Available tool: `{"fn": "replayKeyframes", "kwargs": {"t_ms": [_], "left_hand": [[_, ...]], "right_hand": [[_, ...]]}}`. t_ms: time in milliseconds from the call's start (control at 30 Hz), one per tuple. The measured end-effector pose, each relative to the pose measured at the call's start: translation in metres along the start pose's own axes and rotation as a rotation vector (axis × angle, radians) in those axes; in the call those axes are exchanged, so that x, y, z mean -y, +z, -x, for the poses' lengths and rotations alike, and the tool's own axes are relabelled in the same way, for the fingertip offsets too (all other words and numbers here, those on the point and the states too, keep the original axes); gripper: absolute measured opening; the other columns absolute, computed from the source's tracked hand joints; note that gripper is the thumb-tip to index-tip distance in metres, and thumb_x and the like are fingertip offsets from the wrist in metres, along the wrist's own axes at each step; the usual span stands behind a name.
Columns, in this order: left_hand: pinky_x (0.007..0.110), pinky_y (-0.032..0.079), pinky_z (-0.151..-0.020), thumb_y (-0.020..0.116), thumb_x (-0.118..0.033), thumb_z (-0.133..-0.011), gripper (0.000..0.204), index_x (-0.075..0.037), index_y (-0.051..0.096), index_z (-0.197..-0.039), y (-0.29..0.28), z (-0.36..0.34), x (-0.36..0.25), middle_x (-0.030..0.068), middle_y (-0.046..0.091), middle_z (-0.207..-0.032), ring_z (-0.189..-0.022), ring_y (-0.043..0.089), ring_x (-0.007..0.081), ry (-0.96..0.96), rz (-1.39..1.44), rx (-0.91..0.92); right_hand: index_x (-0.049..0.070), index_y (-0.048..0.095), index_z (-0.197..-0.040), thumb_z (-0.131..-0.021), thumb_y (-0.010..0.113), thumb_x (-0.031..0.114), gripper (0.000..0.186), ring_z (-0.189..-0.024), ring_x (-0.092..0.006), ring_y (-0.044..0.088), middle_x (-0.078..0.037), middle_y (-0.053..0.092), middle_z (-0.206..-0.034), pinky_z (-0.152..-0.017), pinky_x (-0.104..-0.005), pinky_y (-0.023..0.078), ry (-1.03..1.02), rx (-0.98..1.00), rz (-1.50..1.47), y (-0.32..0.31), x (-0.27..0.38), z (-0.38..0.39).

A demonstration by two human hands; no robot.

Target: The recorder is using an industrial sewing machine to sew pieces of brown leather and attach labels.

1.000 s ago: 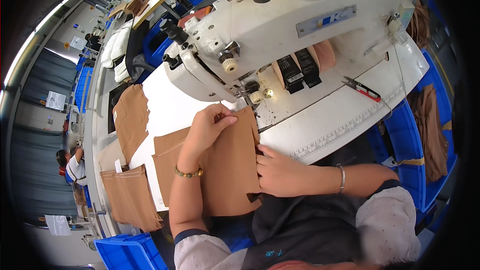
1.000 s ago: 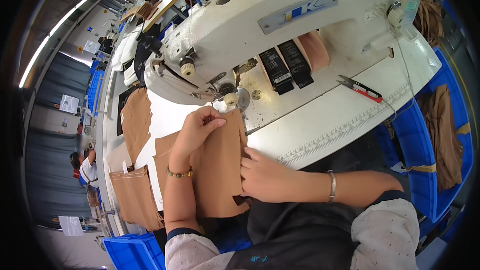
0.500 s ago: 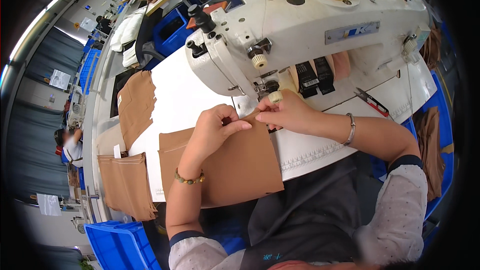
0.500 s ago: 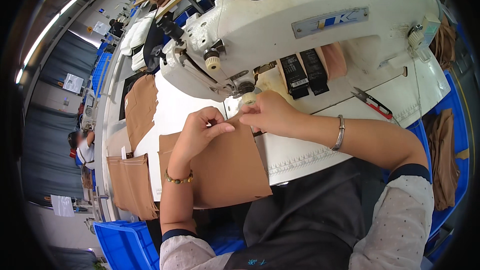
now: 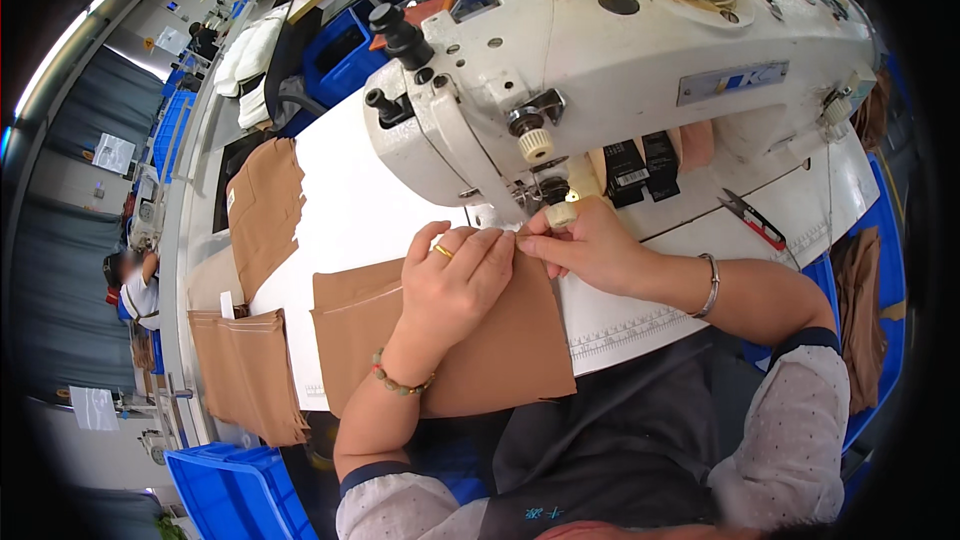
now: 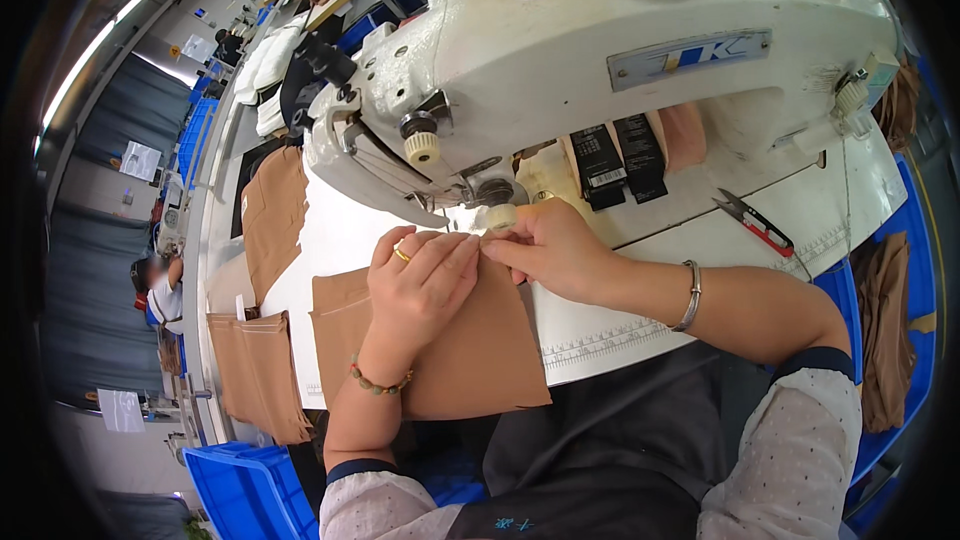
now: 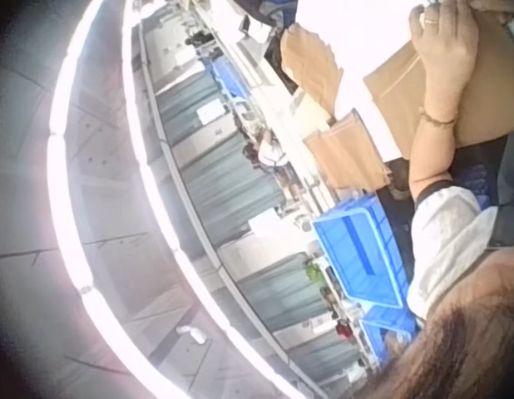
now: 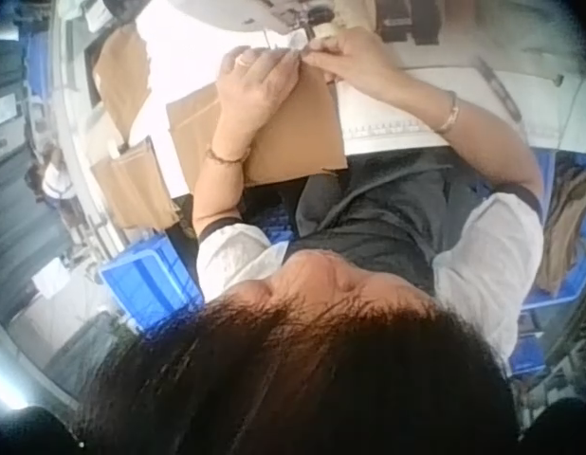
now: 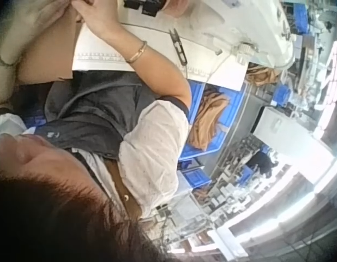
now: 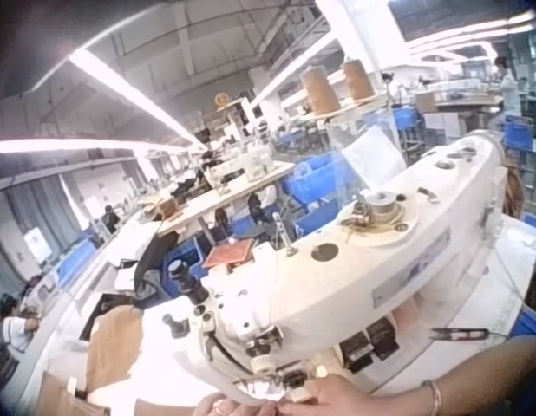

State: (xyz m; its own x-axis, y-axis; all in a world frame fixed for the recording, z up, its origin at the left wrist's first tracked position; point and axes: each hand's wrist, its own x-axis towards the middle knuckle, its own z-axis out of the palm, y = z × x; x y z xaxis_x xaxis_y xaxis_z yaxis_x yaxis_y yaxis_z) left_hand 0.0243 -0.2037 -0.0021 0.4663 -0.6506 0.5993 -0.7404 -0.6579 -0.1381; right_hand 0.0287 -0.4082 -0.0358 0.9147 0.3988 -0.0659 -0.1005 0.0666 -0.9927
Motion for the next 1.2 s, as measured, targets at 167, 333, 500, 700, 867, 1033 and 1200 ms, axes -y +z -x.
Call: {"fn": "replayKeyframes", "kwargs": {"t_ms": [167, 333, 500, 700, 867, 1033, 1200], "left_hand": [[0.036, 0.051, -0.083, 0.075, -0.005, -0.08, 0.018, -0.007, 0.067, -0.096, 0.006, 0.0, -0.001, 0.0017, 0.069, -0.09, -0.08, 0.067, 0.0178, -0.026, -0.046, -0.018], [0.039, 0.049, -0.078, 0.071, -0.009, -0.087, 0.009, -0.005, 0.065, -0.092, 0.008, 0.006, 0.002, 0.008, 0.066, -0.086, -0.08, 0.063, 0.0254, -0.748, 0.717, 0.302], [0.039, 0.047, -0.085, 0.072, -0.01, -0.088, 0.009, -0.007, 0.066, -0.095, 0.002, 0.003, 0.005, 0.0058, 0.068, -0.088, -0.081, 0.063, 0.0252, -0.537, 0.62, 0.229], [0.039, 0.044, -0.094, 0.074, -0.013, -0.086, 0.008, -0.009, 0.069, -0.091, 0.005, 0.008, 0.01, 0.0018, 0.072, -0.093, -0.089, 0.065, 0.0223, -0.339, 0.442, 0.144], [0.039, 0.043, -0.096, 0.074, -0.013, -0.086, 0.006, -0.009, 0.069, -0.09, 0.006, 0.001, 0.005, 0.0008, 0.072, -0.093, -0.094, 0.065, 0.021, -0.274, 0.289, 0.107], [0.04, 0.045, -0.09, 0.068, -0.012, -0.091, 0.008, -0.005, 0.066, -0.087, 0.008, 0.001, 0.011, 0.0064, 0.067, -0.084, -0.088, 0.063, 0.027, -0.372, 0.438, 0.206], [0.04, 0.048, -0.078, 0.063, -0.012, -0.096, 0.015, 0.0, 0.063, -0.088, 0.003, 0.001, 0.011, 0.0123, 0.064, -0.081, -0.081, 0.058, 0.0326, -0.639, 0.769, 0.304]], "right_hand": [[-0.005, 0.072, -0.091, -0.095, 0.069, 0.017, 0.022, -0.06, -0.0075, 0.061, -0.003, 0.067, -0.069, -0.055, -0.0231, 0.048, 0.011, -0.002, -0.001, 0.002, 0.003, 0.002], [-0.004, 0.073, -0.09, -0.095, 0.067, 0.016, 0.021, -0.058, -0.0066, 0.061, -0.002, 0.066, -0.069, -0.054, -0.023, 0.048, 0.0, 0.045, 0.118, 0.0, 0.0, 0.0], [-0.004, 0.073, -0.093, -0.097, 0.067, 0.015, 0.021, -0.059, -0.0065, 0.061, -0.002, 0.065, -0.069, -0.054, -0.0227, 0.047, 0.039, 0.034, 0.0, -0.001, 0.0, 0.001], [-0.003, 0.072, -0.091, -0.098, 0.066, 0.015, 0.02, -0.06, -0.0057, 0.06, -0.001, 0.067, -0.072, -0.055, -0.0219, 0.047, 0.043, 0.036, -0.105, 0.0, 0.0, 0.001], [-0.002, 0.071, -0.088, -0.097, 0.066, 0.016, 0.02, -0.055, -0.0056, 0.057, -0.001, 0.065, -0.065, -0.054, -0.0238, 0.046, -0.032, 0.071, 0.102, 0.0, -0.003, 0.0], [0.0, 0.07, -0.088, -0.096, 0.065, 0.016, 0.019, -0.05, -0.0074, 0.057, -0.003, 0.061, -0.056, -0.054, -0.0259, 0.047, -0.13, 0.065, 0.297, 0.0, -0.001, -0.001], [0.0, 0.071, -0.091, -0.096, 0.064, 0.016, 0.018, -0.053, -0.0084, 0.06, -0.003, 0.062, -0.058, -0.055, -0.0264, 0.047, -0.148, 0.07, 0.278, 0.001, 0.003, 0.001]]}}
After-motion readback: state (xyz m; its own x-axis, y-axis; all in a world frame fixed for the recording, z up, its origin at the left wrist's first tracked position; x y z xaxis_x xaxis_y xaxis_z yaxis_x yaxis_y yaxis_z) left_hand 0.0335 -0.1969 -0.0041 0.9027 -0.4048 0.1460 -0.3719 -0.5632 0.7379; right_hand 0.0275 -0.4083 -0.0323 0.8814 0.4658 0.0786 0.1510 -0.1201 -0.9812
